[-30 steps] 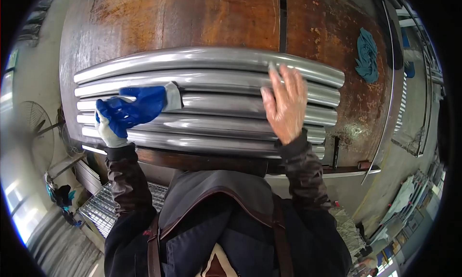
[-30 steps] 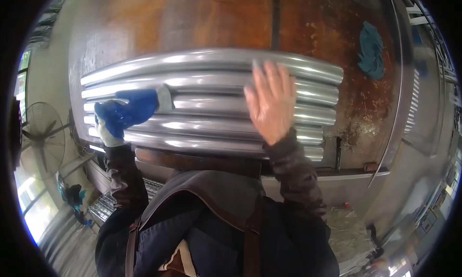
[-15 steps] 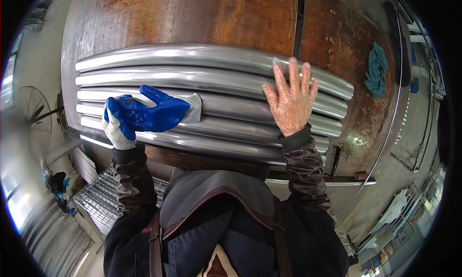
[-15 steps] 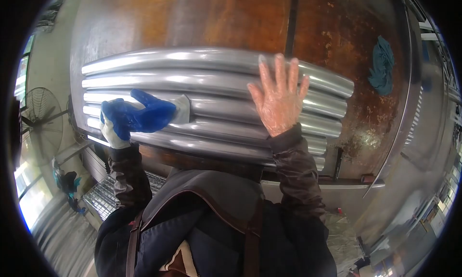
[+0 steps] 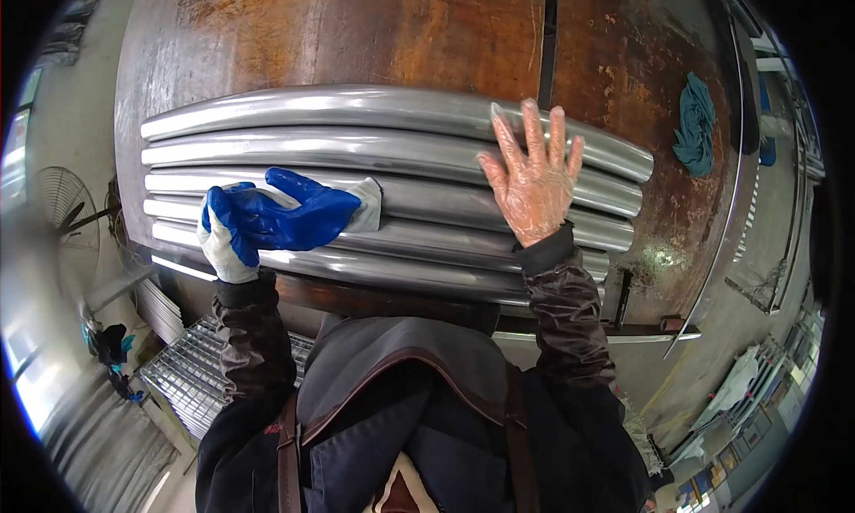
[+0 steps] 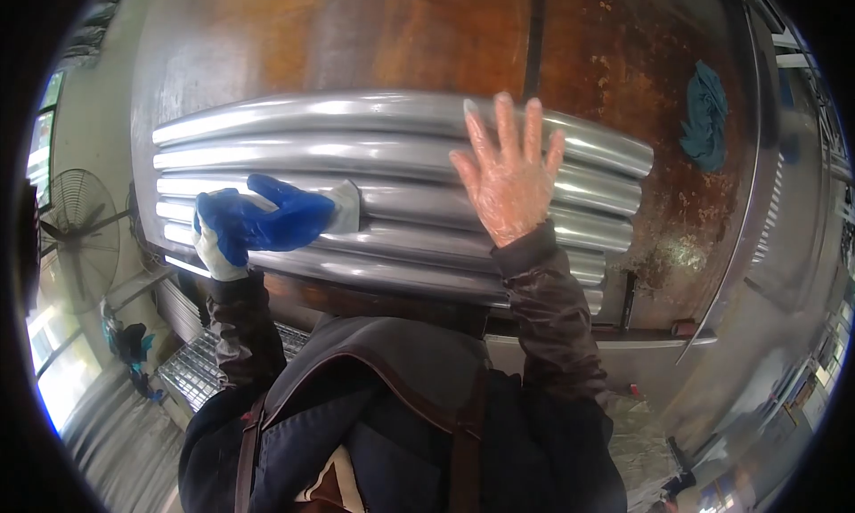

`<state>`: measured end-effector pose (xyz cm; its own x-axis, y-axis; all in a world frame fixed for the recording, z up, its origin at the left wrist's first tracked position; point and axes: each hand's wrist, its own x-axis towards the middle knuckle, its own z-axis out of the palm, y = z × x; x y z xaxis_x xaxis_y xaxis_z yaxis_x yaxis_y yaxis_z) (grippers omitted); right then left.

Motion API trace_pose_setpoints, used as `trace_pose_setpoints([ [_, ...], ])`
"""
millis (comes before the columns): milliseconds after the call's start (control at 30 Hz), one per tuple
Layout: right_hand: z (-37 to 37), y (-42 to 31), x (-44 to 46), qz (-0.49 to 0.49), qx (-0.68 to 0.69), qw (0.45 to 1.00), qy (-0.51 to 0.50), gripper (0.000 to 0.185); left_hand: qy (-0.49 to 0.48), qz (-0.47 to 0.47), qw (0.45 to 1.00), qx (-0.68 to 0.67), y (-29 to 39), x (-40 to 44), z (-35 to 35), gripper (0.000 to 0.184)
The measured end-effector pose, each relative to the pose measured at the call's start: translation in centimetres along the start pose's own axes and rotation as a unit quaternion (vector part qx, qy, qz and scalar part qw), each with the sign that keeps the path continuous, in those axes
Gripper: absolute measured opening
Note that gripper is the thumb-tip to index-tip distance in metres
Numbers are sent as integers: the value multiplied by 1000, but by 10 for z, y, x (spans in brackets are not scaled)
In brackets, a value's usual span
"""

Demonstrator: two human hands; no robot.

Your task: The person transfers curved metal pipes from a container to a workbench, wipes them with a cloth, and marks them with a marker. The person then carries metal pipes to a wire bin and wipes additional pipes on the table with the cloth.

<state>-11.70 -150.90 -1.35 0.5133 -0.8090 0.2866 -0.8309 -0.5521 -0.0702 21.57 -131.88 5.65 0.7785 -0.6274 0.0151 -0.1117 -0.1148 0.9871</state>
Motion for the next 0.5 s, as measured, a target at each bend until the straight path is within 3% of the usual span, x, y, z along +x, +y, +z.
trace_pose_setpoints([
  [300,-29,13,-10,-19,63,995,77,45,6,-5,1000,8,19,-14,11,41],
  [333,-42,7,-13,-12,182,982,40,42,-26,7,999,-36,22,-17,15,42],
  [400,-52,-13,-33,-7,440,896,-55,45,-61,20,995,-79,32,-26,29,44],
  [433,-62,-30,-39,77,603,785,-118,48,-142,16,974,-174,38,-28,38,45],
  [467,-69,-50,-41,155,737,635,-174,51,-222,12,938,-266,42,-29,43,45],
  [500,-56,-69,-49,163,788,565,-183,52,-228,15,937,-265,41,-31,44,45],
])
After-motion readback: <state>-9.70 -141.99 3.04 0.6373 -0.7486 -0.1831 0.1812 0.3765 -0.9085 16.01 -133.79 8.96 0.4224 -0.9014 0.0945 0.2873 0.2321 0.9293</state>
